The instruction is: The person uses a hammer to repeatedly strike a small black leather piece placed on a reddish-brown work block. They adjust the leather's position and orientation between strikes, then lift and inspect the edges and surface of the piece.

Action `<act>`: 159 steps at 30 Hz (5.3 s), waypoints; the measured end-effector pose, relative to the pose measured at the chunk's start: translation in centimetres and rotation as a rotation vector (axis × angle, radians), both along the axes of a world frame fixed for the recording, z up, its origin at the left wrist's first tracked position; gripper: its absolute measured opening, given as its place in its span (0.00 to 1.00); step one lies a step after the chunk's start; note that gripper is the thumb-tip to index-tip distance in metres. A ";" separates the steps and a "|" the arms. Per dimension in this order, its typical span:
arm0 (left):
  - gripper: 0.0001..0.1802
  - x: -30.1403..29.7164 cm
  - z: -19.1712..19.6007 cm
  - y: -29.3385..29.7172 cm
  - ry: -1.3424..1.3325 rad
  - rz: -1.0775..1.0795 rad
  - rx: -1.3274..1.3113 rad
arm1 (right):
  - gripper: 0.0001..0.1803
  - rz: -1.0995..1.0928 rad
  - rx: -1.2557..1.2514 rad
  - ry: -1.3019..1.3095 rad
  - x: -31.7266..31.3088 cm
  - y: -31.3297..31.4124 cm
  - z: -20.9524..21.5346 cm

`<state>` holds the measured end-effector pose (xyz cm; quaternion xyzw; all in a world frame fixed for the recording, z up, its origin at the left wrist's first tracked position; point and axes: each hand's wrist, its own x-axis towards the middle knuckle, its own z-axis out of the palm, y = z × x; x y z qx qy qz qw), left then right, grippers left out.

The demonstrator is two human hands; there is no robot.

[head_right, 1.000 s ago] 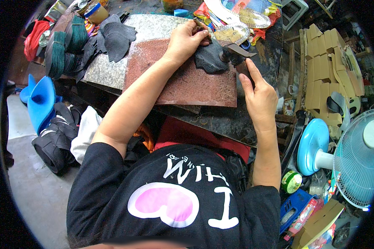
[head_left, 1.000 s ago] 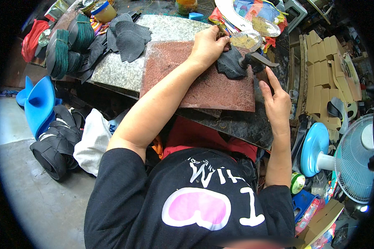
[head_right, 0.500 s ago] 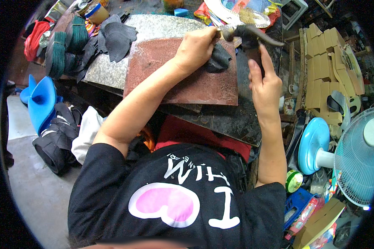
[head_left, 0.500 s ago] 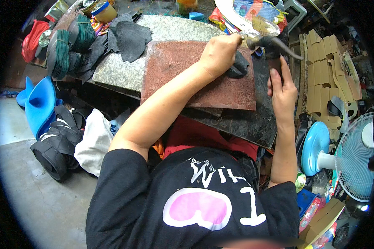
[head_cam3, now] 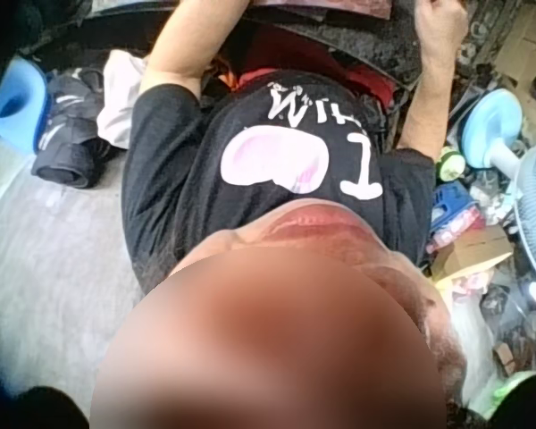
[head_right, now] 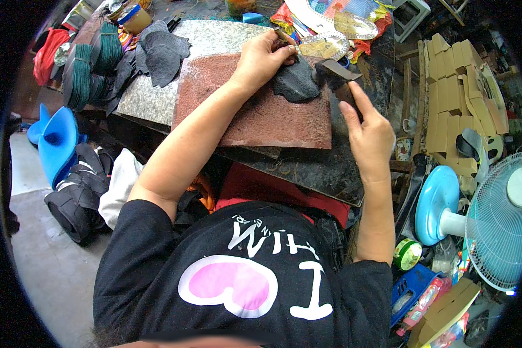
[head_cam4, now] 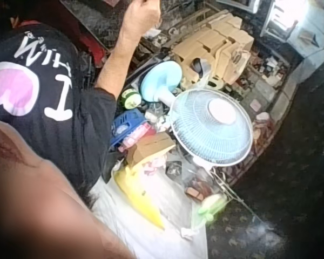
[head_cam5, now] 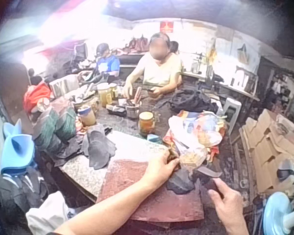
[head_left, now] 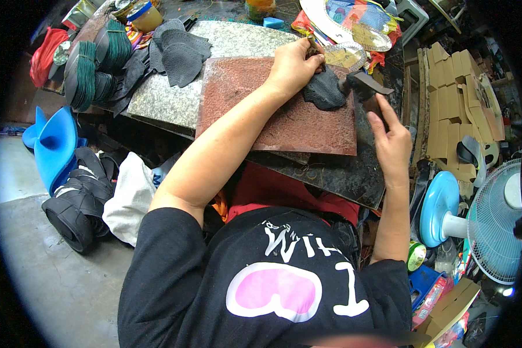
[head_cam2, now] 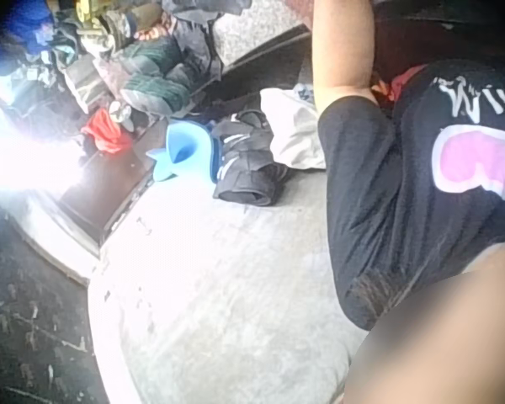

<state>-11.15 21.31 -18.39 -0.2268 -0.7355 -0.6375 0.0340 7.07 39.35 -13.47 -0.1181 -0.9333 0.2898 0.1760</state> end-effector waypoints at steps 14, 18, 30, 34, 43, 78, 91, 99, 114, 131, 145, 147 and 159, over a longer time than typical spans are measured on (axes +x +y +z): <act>0.06 1.7 1.6 1.0 0.556 0.055 -0.271 | 0.24 0.034 -0.228 0.120 -1.5 -0.8 1.4; 0.06 1.0 0.7 0.6 0.213 0.029 -0.083 | 0.23 0.033 0.112 0.012 -0.2 0.1 -0.7; 0.09 0.3 0.2 0.1 0.106 -0.018 -0.060 | 0.23 0.047 -0.110 0.059 0.4 0.1 1.3; 0.11 0.9 1.0 -0.1 0.412 -0.012 -0.220 | 0.16 0.198 -0.276 0.590 1.3 -1.3 7.8; 0.08 1.6 1.3 0.8 0.536 0.035 -0.266 | 0.23 0.030 0.023 0.188 -0.9 -0.5 0.9; 0.08 0.2 -0.3 0.8 -0.213 -0.130 0.264 | 0.23 -0.001 0.055 0.004 0.4 0.0 -2.0; 0.10 2.0 1.5 0.6 0.491 -0.066 -0.268 | 0.24 0.159 -0.416 0.749 1.6 -2.4 7.8; 0.11 2.5 0.6 1.1 0.446 -0.019 -0.265 | 0.22 0.014 -0.009 0.091 0.7 -0.3 -0.3; 0.10 1.3 0.6 0.4 0.151 -0.098 -0.149 | 0.24 0.016 -0.406 0.063 1.8 -0.4 3.3; 0.08 1.6 0.2 1.1 0.021 -0.097 0.028 | 0.22 0.022 0.079 0.014 1.5 -0.2 -0.7; 0.07 2.8 1.8 0.6 0.493 -0.114 -0.236 | 0.19 0.157 -0.368 0.654 2.7 -1.5 8.0; 0.07 3.1 2.0 1.3 0.620 -0.119 -0.270 | 0.21 0.117 -0.300 0.789 2.4 -2.0 7.9; 0.08 1.8 0.0 1.4 -0.172 -0.170 0.168 | 0.23 0.028 0.029 -0.002 2.9 -0.4 -1.2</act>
